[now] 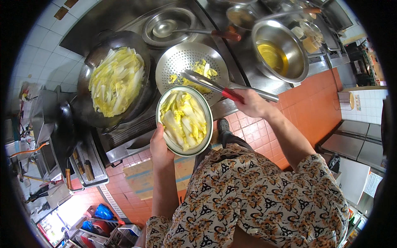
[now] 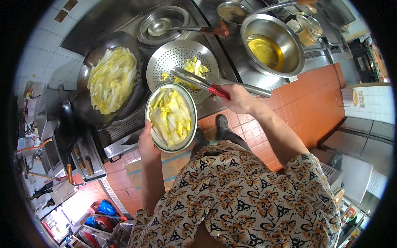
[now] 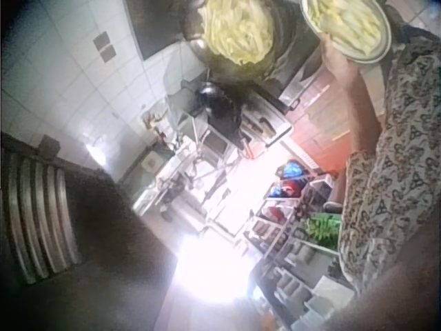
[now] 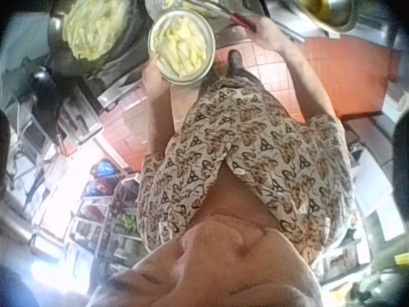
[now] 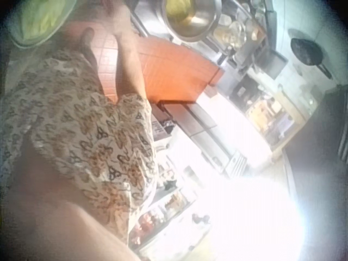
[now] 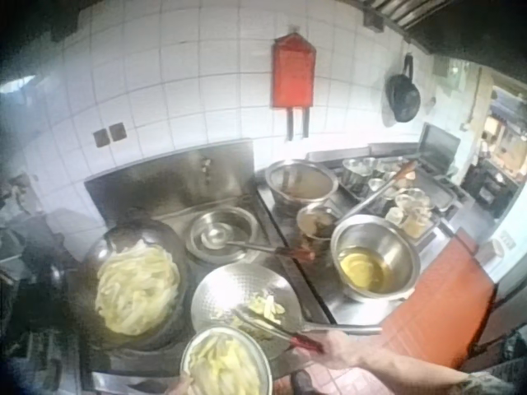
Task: The person transfers cooked napa cabbage from a wok into a colander, then arranges it onto a plate using tongs. They add sauce from a ladle, walk to a serving counter, and place the plate down. The person returns to the wok to continue handling remaining cabbage.
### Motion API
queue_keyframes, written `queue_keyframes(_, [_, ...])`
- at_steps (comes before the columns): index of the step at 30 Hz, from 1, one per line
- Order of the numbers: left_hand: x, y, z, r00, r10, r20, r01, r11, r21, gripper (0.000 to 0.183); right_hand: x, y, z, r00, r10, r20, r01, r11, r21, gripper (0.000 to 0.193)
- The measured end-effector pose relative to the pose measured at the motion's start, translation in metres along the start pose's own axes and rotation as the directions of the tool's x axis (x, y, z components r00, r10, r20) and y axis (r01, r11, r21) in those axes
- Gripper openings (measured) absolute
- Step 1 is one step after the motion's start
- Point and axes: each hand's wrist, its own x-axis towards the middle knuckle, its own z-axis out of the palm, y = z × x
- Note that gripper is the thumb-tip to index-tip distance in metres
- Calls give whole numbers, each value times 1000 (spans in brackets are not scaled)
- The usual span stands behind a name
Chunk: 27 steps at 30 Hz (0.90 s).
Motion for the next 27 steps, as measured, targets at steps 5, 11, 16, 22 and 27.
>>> queue_keyframes(5, [12, 8, -10, 998, -23, -50, 26, 997, 78, 45, -47, -26, -17, 984, -178, 20, 165, 944, 286, 41])
queue_keyframes(11, [19, 12, -2, 996, -62, -70, 67, 996, 60, 45, -48, -30, -7, 963, -257, 86, 229, 940, 254, 51])
queue_keyframes(16, [17, 14, 4, 995, -72, -74, 82, 987, 137, 48, -48, -24, -7, 955, -267, 127, 238, 950, 201, 51])
queue_keyframes(22, [22, 13, -3, 991, -73, -111, 90, 984, 155, 45, -47, -23, -17, 952, -240, 192, 202, 959, 199, 53])
queue_keyframes(27, [23, 19, 4, 988, -131, -88, 143, 977, 158, 44, -44, -12, -22, 962, -271, -4, 262, 924, 277, 46])
